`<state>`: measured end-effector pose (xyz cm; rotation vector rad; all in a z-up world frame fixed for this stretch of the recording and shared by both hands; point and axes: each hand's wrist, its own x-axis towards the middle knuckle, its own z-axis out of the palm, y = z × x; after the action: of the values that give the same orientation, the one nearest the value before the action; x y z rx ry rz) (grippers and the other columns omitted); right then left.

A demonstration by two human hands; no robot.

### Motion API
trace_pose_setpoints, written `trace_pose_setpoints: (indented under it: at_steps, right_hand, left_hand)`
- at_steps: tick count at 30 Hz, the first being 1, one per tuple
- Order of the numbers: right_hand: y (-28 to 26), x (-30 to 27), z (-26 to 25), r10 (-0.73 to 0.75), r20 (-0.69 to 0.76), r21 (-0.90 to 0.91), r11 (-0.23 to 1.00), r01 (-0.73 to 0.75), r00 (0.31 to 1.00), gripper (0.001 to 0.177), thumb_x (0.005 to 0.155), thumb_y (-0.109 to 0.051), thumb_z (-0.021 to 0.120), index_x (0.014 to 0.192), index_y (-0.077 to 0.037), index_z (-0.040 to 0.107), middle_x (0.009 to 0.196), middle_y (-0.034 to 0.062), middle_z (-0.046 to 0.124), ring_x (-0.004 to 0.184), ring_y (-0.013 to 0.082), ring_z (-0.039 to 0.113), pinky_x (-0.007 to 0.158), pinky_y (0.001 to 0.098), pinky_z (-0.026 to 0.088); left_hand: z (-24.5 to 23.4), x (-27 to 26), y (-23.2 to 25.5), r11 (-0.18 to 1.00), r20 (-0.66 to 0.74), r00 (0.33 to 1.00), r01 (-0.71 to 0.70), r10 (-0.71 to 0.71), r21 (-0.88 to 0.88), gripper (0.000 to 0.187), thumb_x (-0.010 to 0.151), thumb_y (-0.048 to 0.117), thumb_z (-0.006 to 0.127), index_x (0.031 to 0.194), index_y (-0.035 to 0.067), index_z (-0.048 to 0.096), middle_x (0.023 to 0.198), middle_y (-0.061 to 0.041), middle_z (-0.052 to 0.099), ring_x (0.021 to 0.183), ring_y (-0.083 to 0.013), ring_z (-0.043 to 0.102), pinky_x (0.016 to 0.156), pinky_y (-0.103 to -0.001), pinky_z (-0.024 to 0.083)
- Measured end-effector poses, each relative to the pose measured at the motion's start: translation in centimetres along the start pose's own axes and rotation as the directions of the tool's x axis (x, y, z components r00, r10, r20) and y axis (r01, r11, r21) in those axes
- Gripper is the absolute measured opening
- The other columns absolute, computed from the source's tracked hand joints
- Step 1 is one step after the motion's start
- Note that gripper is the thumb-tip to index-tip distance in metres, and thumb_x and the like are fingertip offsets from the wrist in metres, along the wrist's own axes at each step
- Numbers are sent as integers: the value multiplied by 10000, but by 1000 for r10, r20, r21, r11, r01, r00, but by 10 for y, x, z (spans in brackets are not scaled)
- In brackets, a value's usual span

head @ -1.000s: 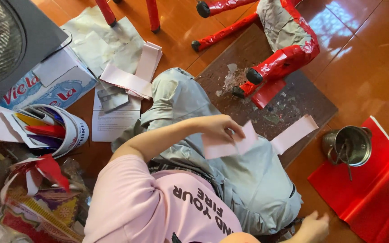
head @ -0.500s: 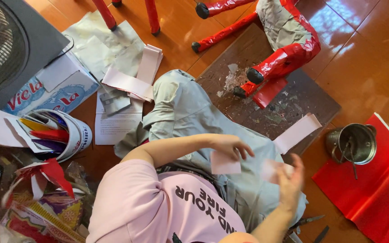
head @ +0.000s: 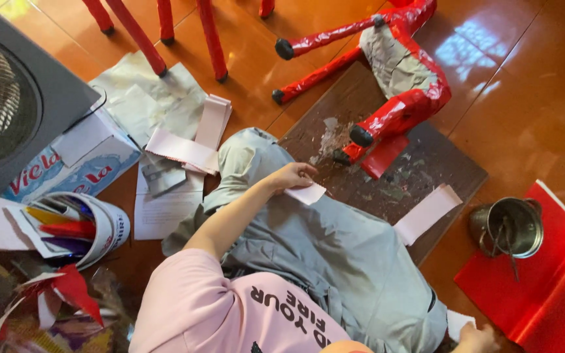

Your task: The person is decorating a paper-mache horse by applying glue and red paper.

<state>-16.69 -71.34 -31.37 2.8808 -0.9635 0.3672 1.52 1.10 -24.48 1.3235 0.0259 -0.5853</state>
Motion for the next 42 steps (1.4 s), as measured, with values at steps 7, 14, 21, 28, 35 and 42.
trace_pose_setpoints:
  at_steps: [7,14,21,28,35,42]
  right_hand:
    - [-104,70,-23,80,61,742,664,-99,995,243,1075,-139,562,1297,-44,590,1053,218,727,870,332,718,818,441,594]
    - [-226,72,-60,-74,474,879,-22,-476,878,692,1175,-198,526,1696,-259,76,1222,156,648,937,242,710,815,378,592]
    - [-242,38,-60,-110,423,906,46,-420,900,777,1152,-131,533,1721,-263,20,1364,135,574,1068,216,666,911,400,581]
    - [-217,48,-47,35,393,906,-186,-380,919,726,1156,-131,554,1719,-289,123,1332,118,611,1081,221,692,902,393,579]
    - [-218,49,-55,220,400,882,-358,-307,890,697,1102,-129,526,1651,-280,124,1300,128,619,1058,249,669,919,414,578]
    - [-235,43,-72,-18,340,911,-242,-334,940,600,1153,-149,458,1700,-123,213,1614,144,392,1354,287,542,1024,434,519]
  left_hand:
    - [0,-3,1,976,45,998,47,-38,-213,492,948,65,708,1414,9,562,1015,-57,690,898,-121,659,780,-257,567]
    - [-4,-1,-4,962,76,997,37,-17,-269,503,941,49,707,1419,29,551,1016,-48,681,897,-108,653,790,-257,564]
    - [-7,-1,-3,985,50,999,17,-8,-170,500,931,57,714,1410,43,573,1047,-21,674,938,-84,624,843,-230,545]
    - [-1,-3,-3,991,42,999,17,-12,-136,504,935,73,721,1418,43,580,1022,-18,655,930,-92,611,807,-235,534]
    - [-5,3,-9,987,41,999,27,-21,-157,482,936,65,717,1399,56,587,1032,-24,657,937,-97,617,822,-245,548]
    - [-2,-1,-3,989,38,999,37,-32,-145,485,943,56,703,1411,51,575,1025,-24,650,939,-99,612,825,-244,541]
